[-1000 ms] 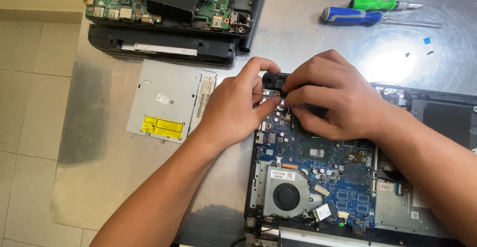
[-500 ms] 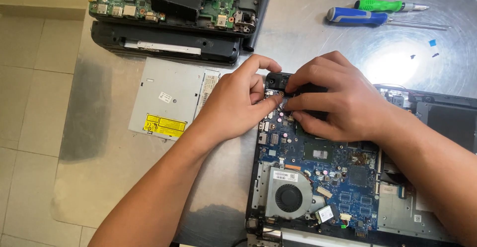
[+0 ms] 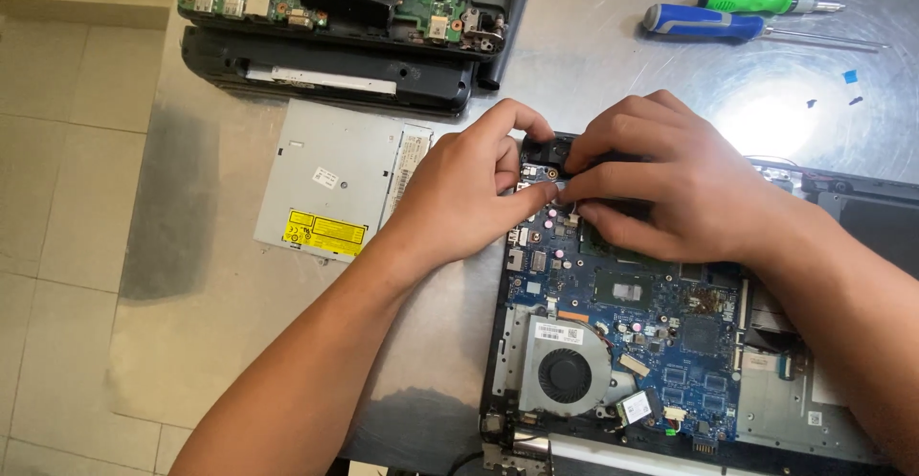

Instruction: Disassembling, cleaning, and repairing internal components of a laptop computer using a screwdriver and cleaning cloth.

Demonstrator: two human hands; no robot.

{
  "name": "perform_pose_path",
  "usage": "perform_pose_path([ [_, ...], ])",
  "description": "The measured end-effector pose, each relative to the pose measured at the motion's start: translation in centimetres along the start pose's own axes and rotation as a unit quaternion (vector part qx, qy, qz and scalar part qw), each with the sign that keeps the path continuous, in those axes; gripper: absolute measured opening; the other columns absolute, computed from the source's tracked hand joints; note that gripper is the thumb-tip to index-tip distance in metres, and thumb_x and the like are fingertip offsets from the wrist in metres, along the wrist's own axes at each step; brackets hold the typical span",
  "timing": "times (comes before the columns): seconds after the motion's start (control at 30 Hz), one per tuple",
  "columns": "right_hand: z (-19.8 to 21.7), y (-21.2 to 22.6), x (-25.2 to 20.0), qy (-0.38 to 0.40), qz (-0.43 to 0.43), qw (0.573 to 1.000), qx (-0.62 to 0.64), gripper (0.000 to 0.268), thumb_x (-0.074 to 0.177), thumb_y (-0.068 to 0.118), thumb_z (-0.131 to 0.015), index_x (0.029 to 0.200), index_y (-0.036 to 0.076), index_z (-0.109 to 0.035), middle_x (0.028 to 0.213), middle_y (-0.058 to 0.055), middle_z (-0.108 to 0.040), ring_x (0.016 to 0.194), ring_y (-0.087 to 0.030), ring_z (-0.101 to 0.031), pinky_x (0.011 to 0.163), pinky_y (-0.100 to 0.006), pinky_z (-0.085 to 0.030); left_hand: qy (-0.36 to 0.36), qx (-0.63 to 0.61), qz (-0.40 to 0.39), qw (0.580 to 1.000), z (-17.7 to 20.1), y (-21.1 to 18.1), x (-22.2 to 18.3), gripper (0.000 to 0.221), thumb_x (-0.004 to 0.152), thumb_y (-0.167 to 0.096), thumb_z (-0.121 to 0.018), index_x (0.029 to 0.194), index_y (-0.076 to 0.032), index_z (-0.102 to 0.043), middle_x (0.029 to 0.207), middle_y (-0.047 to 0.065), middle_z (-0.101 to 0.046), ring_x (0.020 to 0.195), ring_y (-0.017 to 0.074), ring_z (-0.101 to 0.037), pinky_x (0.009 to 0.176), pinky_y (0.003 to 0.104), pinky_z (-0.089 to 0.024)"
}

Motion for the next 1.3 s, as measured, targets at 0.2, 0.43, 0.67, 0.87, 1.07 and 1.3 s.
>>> perform_pose_path([
  [0.2, -0.1, -0.2, 0.0, 0.011, -0.012, 0.999, 0.042, 0.01, 0.098, 0.02, -0.065, 0.103, 0.013, -0.07, 0.109, -0.011, -0.06, 0.095, -0.03, -0.058, 0.086, -0.044, -0.044, 0.004, -0.023, -0.027, 0.999, 0.0, -0.1, 0.0, 0.033, 0.086, -0.02, -0.079, 0.113, -0.021, -0.059, 0.06, -0.008, -0.045, 0.057, 0.0103, -0.046, 0.06, 0.029, -0.038],
  [0.43, -0.1, -0.4, 0.0, 0.022, -0.017, 0.998, 0.064, 0.006, 0.097, 0.015, -0.064, 0.1, 0.011, -0.069, 0.111, -0.013, -0.057, 0.097, -0.032, -0.055, 0.088, -0.045, -0.046, -0.014, 0.012, -0.06, 0.998, -0.2, -0.1, 0.0, 0.031, 0.087, -0.02, -0.076, 0.112, -0.02, -0.059, 0.062, -0.007, -0.046, 0.058, 0.0126, -0.048, 0.057, 0.032, -0.038],
  [0.67, -0.3, -0.5, -0.1, 0.011, -0.036, 0.997, 0.069, 0.007, 0.097, 0.017, -0.065, 0.1, 0.012, -0.069, 0.108, -0.013, -0.058, 0.093, -0.032, -0.054, 0.086, -0.045, -0.044, -0.027, 0.094, -0.171, 0.98, -0.9, -0.4, -0.5, 0.023, 0.086, -0.016, -0.069, 0.099, -0.017, -0.05, 0.058, -0.006, -0.043, 0.049, 0.0191, -0.043, 0.048, 0.038, -0.035],
  [0.87, -0.5, -0.7, -0.2, 0.001, -0.048, 0.996, 0.08, 0.007, 0.095, 0.013, -0.069, 0.101, 0.011, -0.07, 0.109, -0.011, -0.061, 0.094, -0.031, -0.057, 0.087, -0.044, -0.045, -0.016, 0.106, -0.196, 0.975, -1.1, -0.4, -0.5, 0.022, 0.085, -0.018, -0.069, 0.095, -0.018, -0.05, 0.055, -0.005, -0.042, 0.049, 0.0207, -0.043, 0.05, 0.039, -0.035],
  [1.07, -0.5, -0.8, -0.2, 0.0, -0.063, 0.994, 0.085, 0.01, 0.094, 0.014, -0.071, 0.102, 0.009, -0.066, 0.109, -0.011, -0.062, 0.099, -0.031, -0.058, 0.087, -0.043, -0.046, 0.014, 0.176, -0.331, 0.927, -0.3, -0.9, -1.3, 0.026, 0.088, -0.028, -0.079, 0.097, -0.014, -0.059, 0.07, -0.005, -0.068, 0.057, 0.0258, -0.058, 0.065, 0.04, -0.043],
  [1.3, -0.5, -1.0, -0.3, -0.002, -0.074, 0.993, 0.094, 0.012, 0.093, 0.015, -0.073, 0.099, 0.009, -0.065, 0.108, -0.011, -0.062, 0.099, -0.031, -0.058, 0.087, -0.042, -0.045, -0.001, 0.223, -0.371, 0.902, -0.7, -0.7, -1.4, 0.02, 0.09, -0.031, -0.079, 0.092, -0.016, -0.068, 0.069, -0.002, -0.068, 0.055, 0.0299, -0.052, 0.058, 0.041, -0.035],
])
Point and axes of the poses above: each hand's wrist, its own x-axis towards the middle knuckle, its own z-axis out of the back of the hand, y = z × x, the point moved 4 cm from there along x, towards the middle knuckle
